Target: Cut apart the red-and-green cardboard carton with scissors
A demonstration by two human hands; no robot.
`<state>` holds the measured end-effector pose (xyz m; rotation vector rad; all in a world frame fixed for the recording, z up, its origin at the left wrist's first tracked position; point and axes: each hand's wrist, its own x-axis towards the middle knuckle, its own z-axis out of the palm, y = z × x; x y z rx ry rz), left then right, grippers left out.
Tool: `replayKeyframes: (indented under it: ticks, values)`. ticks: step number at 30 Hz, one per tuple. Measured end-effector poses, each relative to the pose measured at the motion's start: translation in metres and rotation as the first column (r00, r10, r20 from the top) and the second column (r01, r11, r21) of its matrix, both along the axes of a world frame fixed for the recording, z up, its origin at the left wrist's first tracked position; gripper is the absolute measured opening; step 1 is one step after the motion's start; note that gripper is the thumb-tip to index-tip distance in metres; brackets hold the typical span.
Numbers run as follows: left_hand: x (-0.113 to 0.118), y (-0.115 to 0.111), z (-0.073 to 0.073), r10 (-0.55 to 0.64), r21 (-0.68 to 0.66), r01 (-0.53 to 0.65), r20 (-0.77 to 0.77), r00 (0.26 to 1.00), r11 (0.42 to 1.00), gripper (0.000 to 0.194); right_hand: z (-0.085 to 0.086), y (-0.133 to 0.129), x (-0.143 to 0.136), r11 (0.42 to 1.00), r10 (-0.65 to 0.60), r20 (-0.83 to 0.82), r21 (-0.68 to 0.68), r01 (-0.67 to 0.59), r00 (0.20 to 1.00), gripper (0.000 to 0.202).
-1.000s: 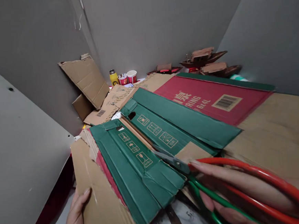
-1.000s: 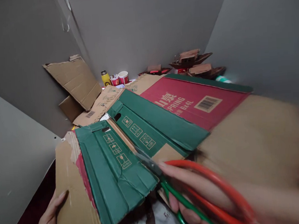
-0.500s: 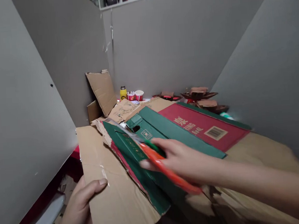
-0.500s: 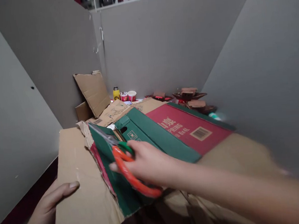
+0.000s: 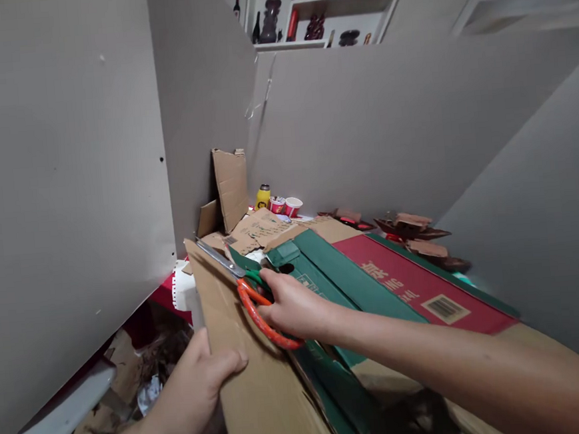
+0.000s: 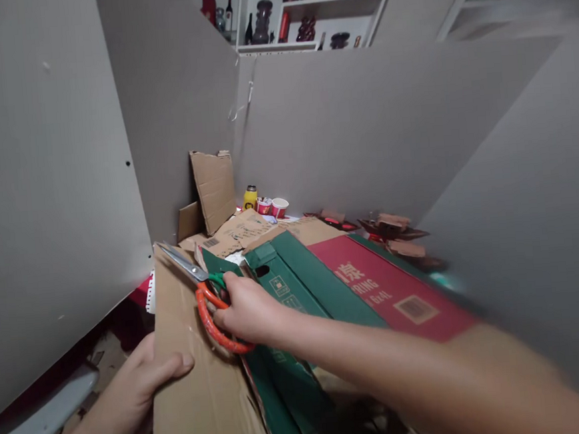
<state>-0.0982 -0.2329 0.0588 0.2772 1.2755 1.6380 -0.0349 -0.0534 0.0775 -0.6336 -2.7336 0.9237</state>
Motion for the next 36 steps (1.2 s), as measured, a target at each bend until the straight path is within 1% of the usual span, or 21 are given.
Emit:
replayKeyframes:
  ticks: [2, 3, 6, 9, 10, 11, 12, 13, 14, 15, 16, 17, 18, 19, 21, 24, 27, 30, 33, 34, 36]
  values:
    - [0.0, 0.005, 0.003, 0.001, -0.01, -0.001, -0.011, 1.0, 1.0, 0.047, -0.006, 0.002, -0.004, 1.0, -0.016, -0.044, -0.009, 0.016, 0.999, 0.022]
    - [-0.002, 0.005, 0.002, -0.009, -0.01, 0.009, -0.016, 1.0, 1.0, 0.045, -0.009, 0.005, -0.005, 0.999, -0.014, -0.068, -0.053, 0.011, 0.998, 0.021]
    - [-0.01, 0.001, -0.005, -0.098, 0.038, 0.101, -0.07, 0.993, 0.994, 0.047, -0.017, 0.015, 0.004, 0.952, -0.007, -0.174, -0.302, -0.046, 0.985, 0.02]
    - [-0.022, -0.011, -0.013, -0.221, 0.016, 0.226, -0.161, 0.962, 0.974, 0.066, -0.023, 0.023, 0.018, 0.888, -0.074, -0.275, -0.456, -0.063, 0.959, 0.027]
    - [-0.027, -0.014, -0.013, -0.19, -0.015, 0.192, -0.231, 0.954, 0.981, 0.072, -0.024, 0.024, 0.021, 0.874, -0.094, -0.287, -0.482, -0.058, 0.953, 0.03]
    - [-0.031, -0.017, -0.011, -0.11, -0.043, 0.101, -0.353, 0.929, 0.994, 0.075, -0.026, 0.024, 0.023, 0.861, -0.11, -0.29, -0.506, -0.055, 0.951, 0.032]
    - [-0.034, -0.018, -0.006, -0.003, -0.04, -0.021, -0.528, 0.849, 0.999, 0.075, -0.028, 0.023, 0.023, 0.845, -0.117, -0.29, -0.531, -0.058, 0.95, 0.034]
    - [-0.038, -0.017, 0.0, 0.095, 0.007, -0.13, -0.719, 0.688, 0.991, 0.071, -0.03, 0.021, 0.021, 0.828, -0.114, -0.286, -0.556, -0.068, 0.951, 0.035]
    - [-0.04, -0.014, 0.008, 0.153, 0.078, -0.178, -0.875, 0.459, 0.981, 0.062, -0.033, 0.019, 0.018, 0.814, -0.108, -0.284, -0.575, -0.079, 0.953, 0.035]
    - [-0.042, -0.009, 0.016, 0.147, 0.119, -0.134, -0.964, 0.222, 0.984, 0.051, -0.037, 0.016, 0.014, 0.804, -0.104, -0.291, -0.588, -0.092, 0.951, 0.035]
    - [-0.043, -0.001, 0.025, 0.096, 0.096, -0.019, -0.995, 0.017, 0.995, 0.041, -0.041, 0.014, 0.01, 0.793, -0.102, -0.313, -0.598, -0.112, 0.944, 0.036]
    - [-0.044, 0.009, 0.032, 0.018, 0.002, 0.126, -0.992, -0.124, 0.992, 0.034, -0.045, 0.011, 0.005, 0.782, -0.1, -0.343, -0.608, -0.139, 0.934, 0.036]
    - [-0.045, 0.019, 0.037, -0.077, -0.134, 0.254, -0.972, -0.22, 0.958, 0.031, -0.049, 0.008, 0.002, 0.767, -0.096, -0.375, -0.618, -0.171, 0.922, 0.037]
    - [-0.046, 0.03, 0.041, -0.165, -0.258, 0.33, -0.944, -0.286, 0.908, 0.029, -0.053, 0.007, -0.001, 0.749, -0.095, -0.406, -0.63, -0.204, 0.909, 0.038]
    - [-0.049, 0.048, 0.041, -0.29, -0.404, 0.331, -0.893, -0.343, 0.853, 0.025, -0.057, 0.005, -0.003, 0.718, -0.099, -0.438, -0.653, -0.241, 0.893, 0.038]
    - [-0.053, 0.061, 0.03, -0.331, -0.442, 0.236, -0.857, -0.394, 0.865, 0.022, -0.057, 0.005, 0.001, 0.701, -0.113, -0.419, -0.676, -0.226, 0.901, 0.034]
    - [-0.055, 0.058, 0.011, -0.328, -0.451, 0.176, -0.82, -0.469, 0.875, 0.024, -0.06, 0.004, 0.004, 0.698, -0.126, -0.4, -0.686, -0.206, 0.908, 0.033]
    - [-0.055, 0.05, -0.013, -0.322, -0.459, 0.154, -0.79, -0.522, 0.875, 0.028, -0.075, 0.0, -0.001, 0.689, -0.118, -0.36, -0.701, -0.184, 0.926, 0.034]
    - [-0.056, 0.043, -0.037, -0.317, -0.454, 0.152, -0.789, -0.526, 0.878, 0.028, -0.096, -0.005, -0.009, 0.684, -0.092, -0.33, -0.706, -0.181, 0.939, 0.03]
    - [-0.057, 0.041, -0.044, -0.315, -0.443, 0.15, -0.802, -0.507, 0.884, 0.026, -0.101, -0.006, -0.011, 0.691, -0.089, -0.333, -0.699, -0.183, 0.939, 0.028]
    - [-0.058, 0.039, -0.054, -0.297, -0.398, 0.168, -0.853, -0.428, 0.902, 0.023, -0.108, -0.007, -0.013, 0.714, -0.088, -0.349, -0.675, -0.186, 0.933, 0.027]
